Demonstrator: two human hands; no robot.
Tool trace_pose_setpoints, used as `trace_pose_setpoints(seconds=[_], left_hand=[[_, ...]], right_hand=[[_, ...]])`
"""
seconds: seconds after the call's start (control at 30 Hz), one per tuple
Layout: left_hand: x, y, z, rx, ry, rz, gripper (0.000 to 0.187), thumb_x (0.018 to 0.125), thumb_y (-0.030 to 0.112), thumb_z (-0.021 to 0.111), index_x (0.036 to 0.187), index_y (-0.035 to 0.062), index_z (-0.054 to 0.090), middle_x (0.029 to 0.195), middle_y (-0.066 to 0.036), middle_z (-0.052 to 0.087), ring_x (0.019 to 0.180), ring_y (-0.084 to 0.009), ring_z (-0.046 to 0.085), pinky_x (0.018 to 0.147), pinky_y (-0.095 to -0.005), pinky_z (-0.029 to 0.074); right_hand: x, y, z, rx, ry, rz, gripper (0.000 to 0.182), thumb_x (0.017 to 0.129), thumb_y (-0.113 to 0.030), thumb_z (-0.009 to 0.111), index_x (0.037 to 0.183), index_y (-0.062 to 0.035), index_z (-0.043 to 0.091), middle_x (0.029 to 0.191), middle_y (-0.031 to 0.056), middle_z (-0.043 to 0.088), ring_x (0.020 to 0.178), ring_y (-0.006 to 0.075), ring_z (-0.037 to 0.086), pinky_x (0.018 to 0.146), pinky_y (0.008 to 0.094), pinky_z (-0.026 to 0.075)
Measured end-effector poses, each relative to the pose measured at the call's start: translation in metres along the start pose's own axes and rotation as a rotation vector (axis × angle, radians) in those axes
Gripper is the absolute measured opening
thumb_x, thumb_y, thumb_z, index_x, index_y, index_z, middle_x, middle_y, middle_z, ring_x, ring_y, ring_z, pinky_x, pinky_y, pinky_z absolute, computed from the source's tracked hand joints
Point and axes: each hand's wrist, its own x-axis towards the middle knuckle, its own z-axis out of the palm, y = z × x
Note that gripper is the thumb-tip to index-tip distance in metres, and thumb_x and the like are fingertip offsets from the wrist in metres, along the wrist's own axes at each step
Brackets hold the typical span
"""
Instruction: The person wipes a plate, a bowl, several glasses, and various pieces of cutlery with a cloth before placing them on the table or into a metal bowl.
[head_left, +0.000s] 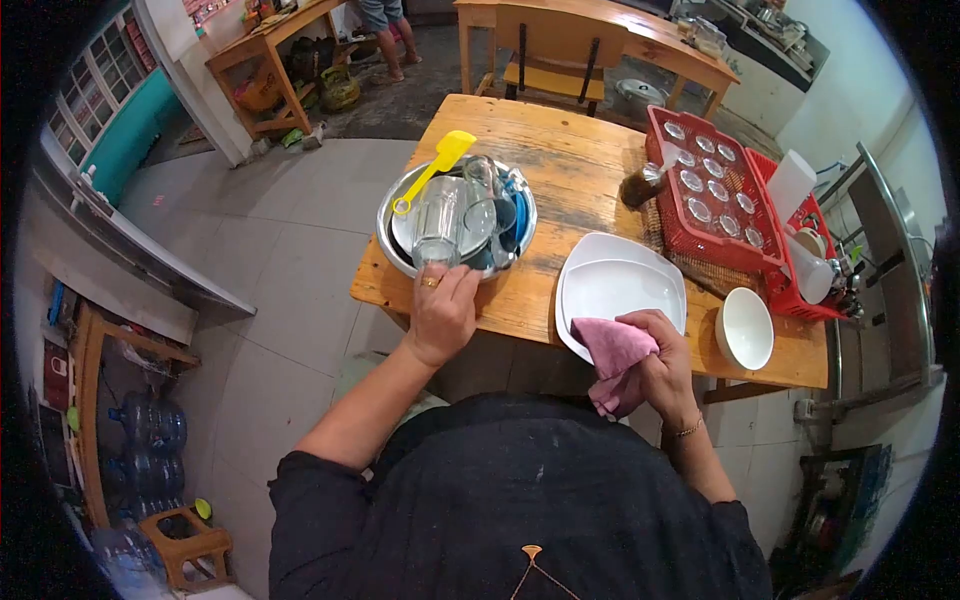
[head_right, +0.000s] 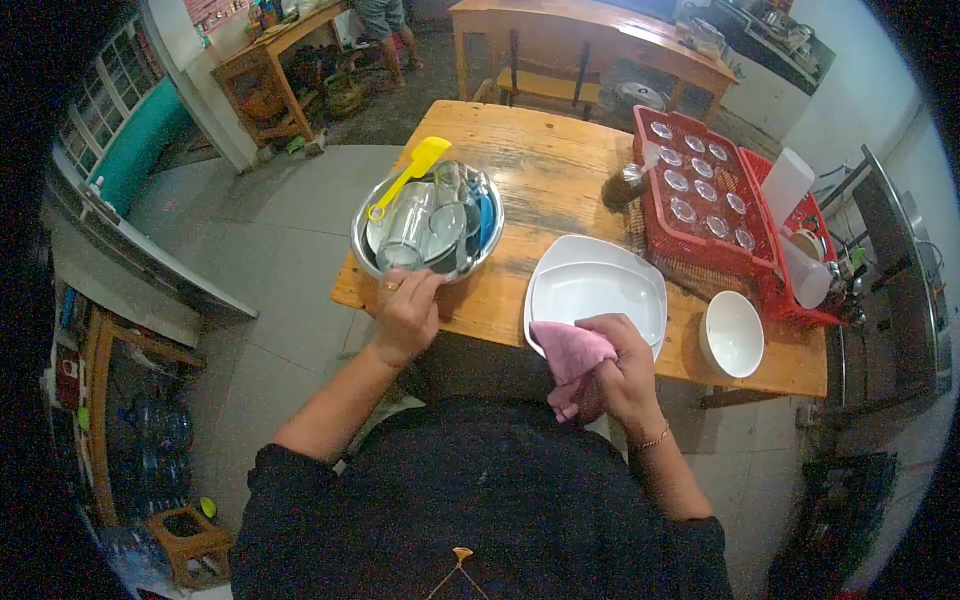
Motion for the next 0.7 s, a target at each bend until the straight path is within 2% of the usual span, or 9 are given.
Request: trace_pose_setpoints(seconds=[0.07,0.1,0.2,0.3,0.4,0.43,0.5,0.6,0.7], left_hand=[[0.0,0.005,-0.019,-0.062,-0.009,0.003,0.032,0.067,-0.001,0.062,0.099,0.0027,0.065,0.094,-0.011,0.064,0.09,-0.032,0.056,0.084,-0.042,0.043],[-0.004,0.001,-0.022,-0.078,0.022,0.025,0.029,0.069,0.002,0.063,0.097,0.0017,0.065,0.094,-0.012,0.064,0.088,-0.0314,0.057,0.083,-0.0415,0.044],[-0.008,-0.005,-0.037,-0.044,0.104,0.023,0.038,0.071,0.012,0.069,0.106,0.0005,0.061,0.097,-0.013,0.062,0.095,-0.0294,0.056,0.086,-0.0418,0.043],[0.033,0.002,-0.051,0.183,0.252,-0.222,0.059,0.074,0.028,0.074,0.12,-0.0017,0.052,0.101,-0.019,0.064,0.096,-0.0344,0.058,0.089,-0.0447,0.043],[0.043,-0.021,-0.041,0.036,-0.16,-0.545,0.081,0.071,0.042,0.077,0.129,-0.004,0.044,0.106,-0.024,0.063,0.101,-0.0406,0.059,0.094,-0.0469,0.042],[0.05,-0.024,-0.044,0.064,-0.41,-0.642,0.094,0.065,0.047,0.082,0.133,-0.0049,0.042,0.121,-0.029,0.058,0.114,-0.042,0.056,0.095,-0.0459,0.046],[0.062,-0.018,-0.044,0.072,-0.416,-0.696,0.09,0.066,0.044,0.081,0.132,-0.0044,0.044,0.12,-0.028,0.059,0.111,-0.0409,0.058,0.093,-0.0458,0.047],[0.06,-0.019,-0.039,0.059,-0.361,-0.673,0.077,0.067,0.034,0.077,0.127,-0.0045,0.047,0.109,-0.027,0.062,0.101,-0.0404,0.061,0.089,-0.0468,0.048],[0.056,-0.025,-0.039,0.002,-0.24,-0.6,0.065,0.067,0.026,0.073,0.121,-0.004,0.052,0.103,-0.027,0.063,0.096,-0.0406,0.062,0.087,-0.0465,0.049]], right_hand=[[0.0,0.008,0.0,0.084,0.026,0.055,0.035,0.075,-0.002,0.047,0.106,0.0038,0.061,0.099,0.0135,0.063,0.097,0.0222,0.059,0.089,0.0303,0.046],[0.001,0.015,0.001,0.153,0.041,0.094,0.036,0.075,-0.002,0.047,0.108,0.004,0.06,0.099,0.0135,0.063,0.098,0.0219,0.059,0.089,0.0302,0.045],[0.003,0.016,-0.002,0.246,0.041,0.161,0.035,0.075,0.0,0.044,0.107,0.0039,0.057,0.101,0.012,0.062,0.096,0.0189,0.058,0.088,0.0288,0.046],[0.003,0.011,-0.001,0.275,0.012,0.223,0.033,0.075,0.001,0.044,0.105,0.0032,0.058,0.101,0.0109,0.063,0.095,0.0176,0.058,0.086,0.028,0.046],[-0.001,0.016,-0.002,0.206,-0.016,0.209,0.032,0.076,0.001,0.045,0.104,0.0028,0.059,0.1,0.0102,0.064,0.094,0.0167,0.058,0.086,0.0276,0.046],[-0.003,0.017,-0.003,0.19,-0.026,0.205,0.031,0.076,0.001,0.046,0.104,0.0028,0.059,0.099,0.0101,0.064,0.094,0.0168,0.058,0.086,0.0277,0.047],[-0.005,0.017,-0.004,0.173,-0.038,0.18,0.031,0.075,0.001,0.046,0.102,0.0031,0.06,0.097,0.0103,0.065,0.094,0.0172,0.059,0.086,0.028,0.047],[-0.01,0.025,-0.011,0.087,-0.065,0.116,0.021,0.088,-0.001,0.048,0.104,0.0021,0.06,0.1,0.006,0.063,0.091,0.0106,0.058,0.081,0.0236,0.047],[-0.014,0.025,-0.015,0.146,-0.019,0.173,0.031,0.074,0.001,0.045,0.1,0.0042,0.061,0.096,0.0104,0.065,0.092,0.0174,0.059,0.085,0.0284,0.047]])
